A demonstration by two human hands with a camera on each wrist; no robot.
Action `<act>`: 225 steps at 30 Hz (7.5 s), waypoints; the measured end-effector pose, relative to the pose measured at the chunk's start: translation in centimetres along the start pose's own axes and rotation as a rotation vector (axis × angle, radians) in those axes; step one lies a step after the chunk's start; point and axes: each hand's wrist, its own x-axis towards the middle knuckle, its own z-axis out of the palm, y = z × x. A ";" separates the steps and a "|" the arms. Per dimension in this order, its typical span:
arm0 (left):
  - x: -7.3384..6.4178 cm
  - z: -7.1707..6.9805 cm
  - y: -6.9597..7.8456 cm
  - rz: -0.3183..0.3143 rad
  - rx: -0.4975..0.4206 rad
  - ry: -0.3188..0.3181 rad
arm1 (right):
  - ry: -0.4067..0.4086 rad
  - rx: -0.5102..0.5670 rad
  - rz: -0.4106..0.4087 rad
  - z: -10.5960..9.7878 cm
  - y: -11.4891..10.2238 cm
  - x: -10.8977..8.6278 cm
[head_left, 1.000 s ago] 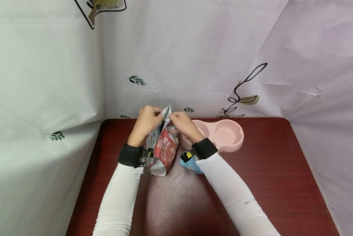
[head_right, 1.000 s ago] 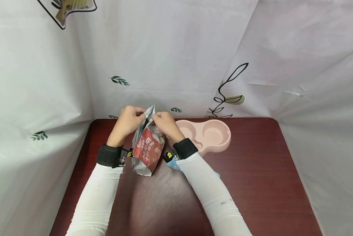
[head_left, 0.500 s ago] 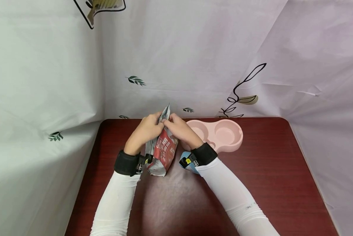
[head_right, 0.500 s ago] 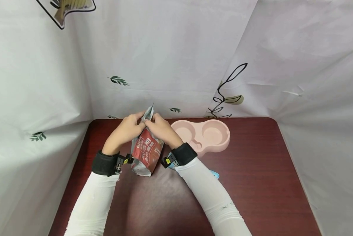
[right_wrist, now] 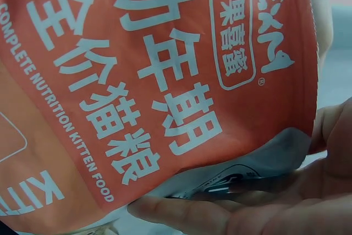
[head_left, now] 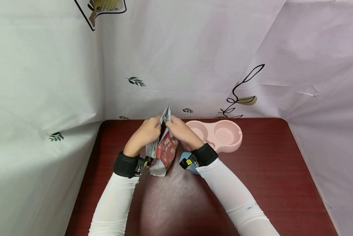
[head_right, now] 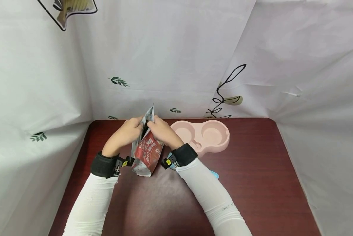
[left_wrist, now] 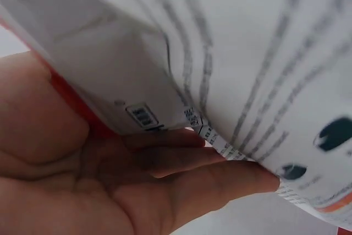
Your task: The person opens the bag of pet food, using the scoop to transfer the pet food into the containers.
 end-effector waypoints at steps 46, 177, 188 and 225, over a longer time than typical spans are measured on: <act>-3.7 -1.6 -0.4 -0.114 0.026 0.118 | -0.014 -0.188 -0.080 -4.6 0.9 -3.1; -6.3 4.9 -2.3 0.383 0.228 0.354 | 0.391 -1.148 -0.471 -8.1 23.6 -14.1; -6.4 5.3 -2.5 0.380 0.193 0.363 | 0.411 -1.115 -0.558 -7.9 23.5 -13.6; -6.4 5.9 -2.6 0.336 0.159 0.389 | 0.215 -0.774 -0.572 -9.2 20.7 -17.1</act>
